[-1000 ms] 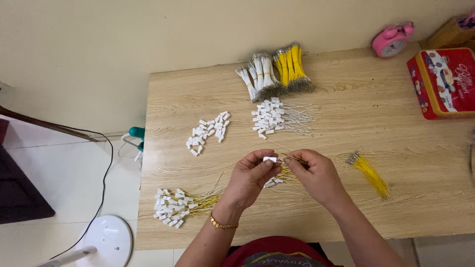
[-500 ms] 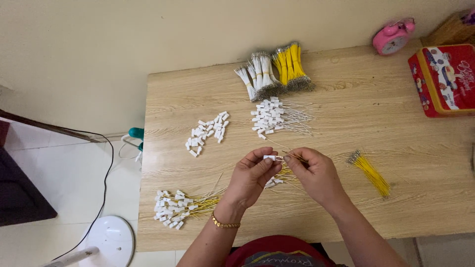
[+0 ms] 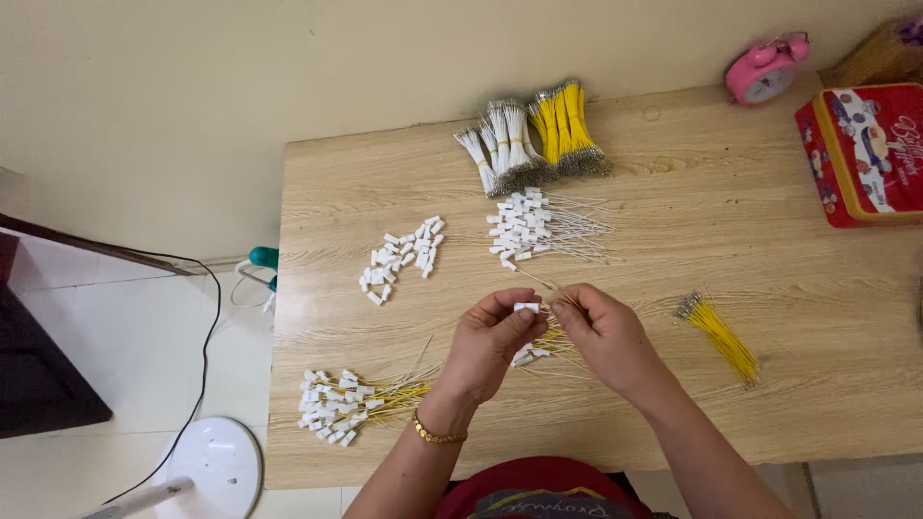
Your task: Assembling small electronic components by inserting yellow wires into white plastic connector housings.
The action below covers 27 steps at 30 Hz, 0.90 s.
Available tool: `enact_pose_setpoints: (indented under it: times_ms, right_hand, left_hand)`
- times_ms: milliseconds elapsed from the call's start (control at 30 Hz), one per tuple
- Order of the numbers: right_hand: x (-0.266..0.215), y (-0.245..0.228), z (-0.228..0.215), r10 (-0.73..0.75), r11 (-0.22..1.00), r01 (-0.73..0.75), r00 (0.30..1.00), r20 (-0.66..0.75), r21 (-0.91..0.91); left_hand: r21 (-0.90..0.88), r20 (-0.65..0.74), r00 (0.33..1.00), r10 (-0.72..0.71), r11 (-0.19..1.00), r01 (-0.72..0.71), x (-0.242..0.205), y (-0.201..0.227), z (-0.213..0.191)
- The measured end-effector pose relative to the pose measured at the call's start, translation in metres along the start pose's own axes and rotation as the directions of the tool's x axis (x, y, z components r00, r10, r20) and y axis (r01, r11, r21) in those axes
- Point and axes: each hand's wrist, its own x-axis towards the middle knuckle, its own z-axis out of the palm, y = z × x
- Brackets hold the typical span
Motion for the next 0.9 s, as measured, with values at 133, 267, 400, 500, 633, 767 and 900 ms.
enact_pose_setpoints:
  times_ms: [133, 267, 400, 500, 633, 767, 900]
  right_hand:
    - [0.0, 0.005, 0.0, -0.014, 0.998, 0.014, 1.0, 0.013, -0.057]
    - [0.002, 0.004, 0.003, -0.082, 0.956, 0.081, 0.997, 0.01, -0.282]
    - [-0.001, 0.007, 0.011, -0.08, 0.923, 0.074, 0.997, 0.0, -0.377]
    - [-0.003, 0.011, 0.016, -0.089, 0.91, 0.08, 0.996, -0.002, -0.407]
    - [0.004, 0.039, 0.02, -0.07, 0.89, 0.078, 0.997, 0.035, -0.45]
    - [0.015, 0.071, 0.024, -0.048, 0.942, 0.057, 0.998, 0.034, -0.331]
    - [0.029, 0.121, 0.01, -0.132, 0.943, 0.115, 0.991, -0.035, -0.312]
  left_hand:
    - [-0.011, -0.006, 1.0, -0.004, 1.0, 0.004, -0.002, 0.004, 0.004]
    - [0.034, -0.016, 1.0, -0.008, 0.999, 0.009, -0.004, 0.003, 0.006]
    - [0.03, -0.048, 0.999, -0.017, 0.999, 0.018, -0.003, -0.004, 0.001]
    - [0.045, -0.081, 0.996, -0.028, 0.998, 0.032, -0.003, -0.009, -0.002]
    - [0.093, -0.104, 0.993, -0.047, 0.994, 0.057, 0.002, -0.014, -0.011]
    - [0.548, -0.068, 0.997, -0.039, 0.834, 0.07, 0.022, -0.011, -0.034]
    - [0.942, 0.187, 0.971, 0.15, 0.252, -0.221, 0.053, -0.024, -0.068]
